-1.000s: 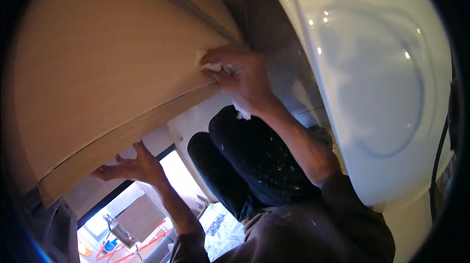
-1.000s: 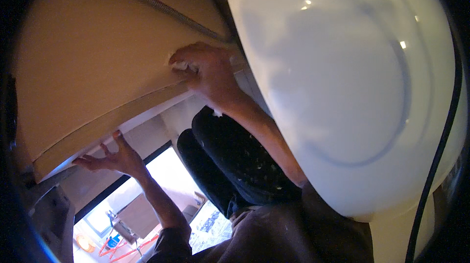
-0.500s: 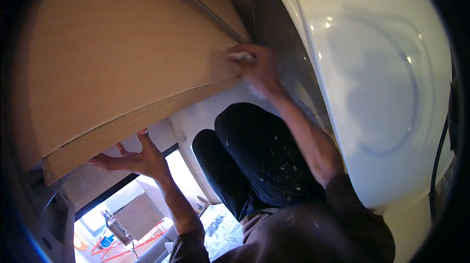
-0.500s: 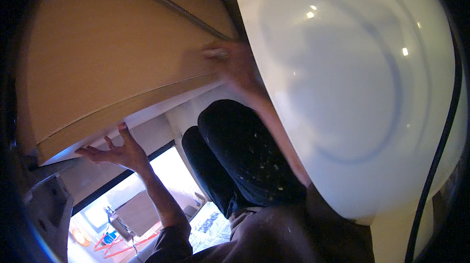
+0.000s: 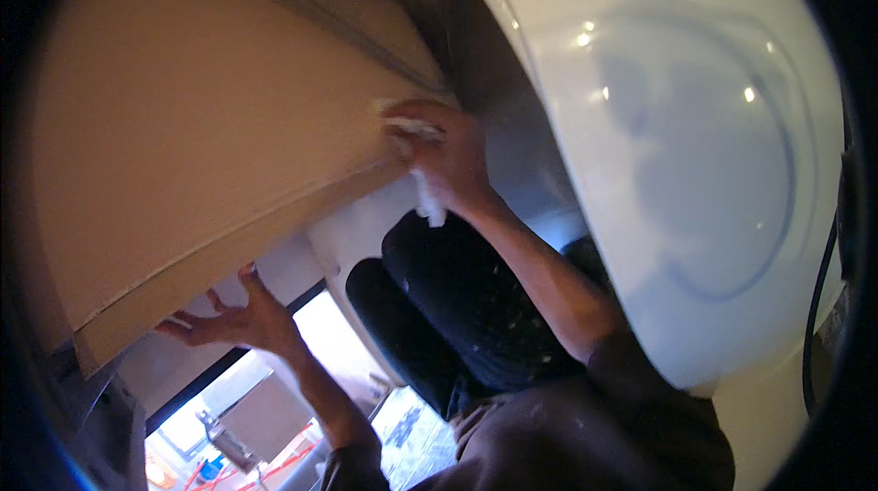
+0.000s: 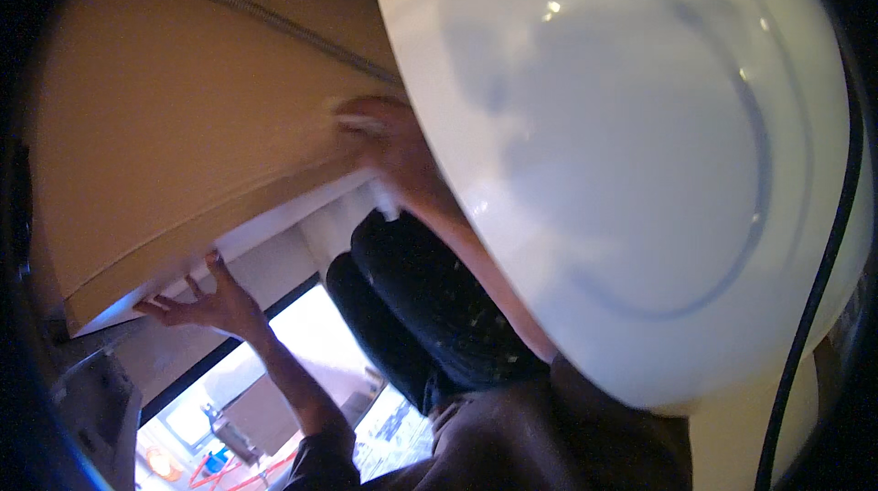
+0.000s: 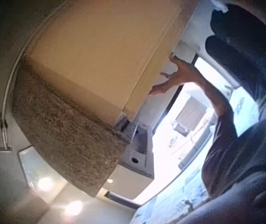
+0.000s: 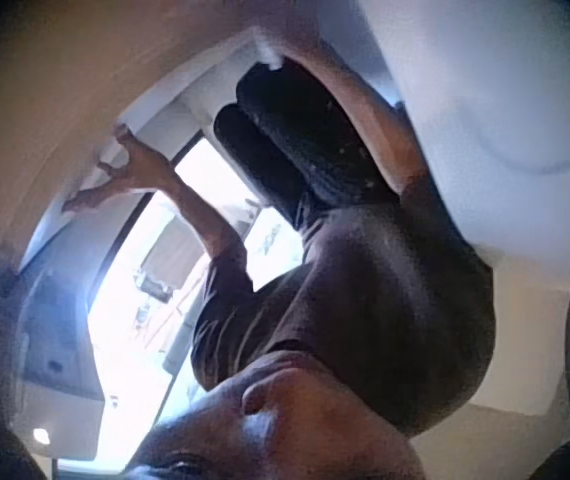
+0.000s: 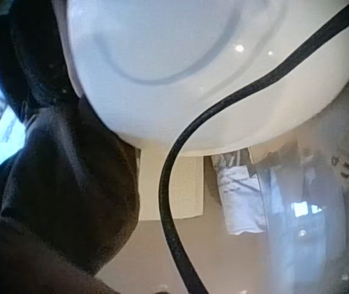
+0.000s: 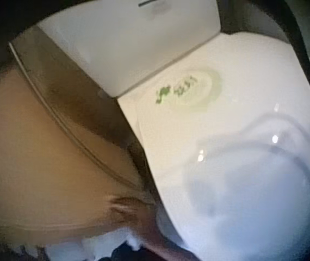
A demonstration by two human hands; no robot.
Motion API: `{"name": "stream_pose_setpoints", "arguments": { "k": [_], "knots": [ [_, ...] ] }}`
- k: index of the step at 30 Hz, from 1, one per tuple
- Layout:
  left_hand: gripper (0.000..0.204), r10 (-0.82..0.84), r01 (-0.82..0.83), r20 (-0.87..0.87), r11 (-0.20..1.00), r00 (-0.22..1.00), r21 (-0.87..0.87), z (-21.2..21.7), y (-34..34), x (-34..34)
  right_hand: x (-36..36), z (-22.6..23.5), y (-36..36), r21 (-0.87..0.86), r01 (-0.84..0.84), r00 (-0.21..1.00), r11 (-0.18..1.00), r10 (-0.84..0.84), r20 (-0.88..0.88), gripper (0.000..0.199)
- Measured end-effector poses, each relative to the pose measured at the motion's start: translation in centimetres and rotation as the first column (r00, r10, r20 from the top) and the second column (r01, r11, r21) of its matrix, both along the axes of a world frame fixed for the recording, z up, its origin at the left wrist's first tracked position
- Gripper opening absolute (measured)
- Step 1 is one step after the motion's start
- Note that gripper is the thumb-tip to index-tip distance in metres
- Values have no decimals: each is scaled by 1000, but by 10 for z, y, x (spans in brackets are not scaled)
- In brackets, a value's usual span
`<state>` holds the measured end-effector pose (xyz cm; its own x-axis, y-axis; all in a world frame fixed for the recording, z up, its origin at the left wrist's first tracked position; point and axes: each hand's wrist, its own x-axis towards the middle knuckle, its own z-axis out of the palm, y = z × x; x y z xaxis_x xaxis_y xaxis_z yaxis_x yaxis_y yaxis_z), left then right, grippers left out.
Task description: The person wipes the underside of a bathroom vanity cabinet with a cloth, then walks to a workbench, picks up a small container, and mixes a yellow paste with a wooden stick.
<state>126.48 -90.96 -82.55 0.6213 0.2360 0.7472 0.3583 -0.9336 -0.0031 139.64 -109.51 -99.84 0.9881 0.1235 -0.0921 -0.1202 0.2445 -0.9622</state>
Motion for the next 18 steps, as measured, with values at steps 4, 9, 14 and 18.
{"name": "stream_pose_setpoints", "arguments": {
  "k": [4,9,14,18],
  "knots": [
    [118,-2,2,3,1000,1000,6,-3,-8,19,21,-208,8,-428,97,980,899,-161,-115,19],
    [122,26,-26,9,999,1000,24,-2,-8,16,22,-231,12,-542,55,981,839,-146,-126,26],
    [124,29,-29,76,1000,997,-7,1,-8,19,12,-229,-7,-455,7,988,890,-77,-136,30],
    [124,20,-20,61,1000,998,-1,-1,-10,18,9,-227,-12,-487,-78,986,870,-4,-165,29]
  ]
}}
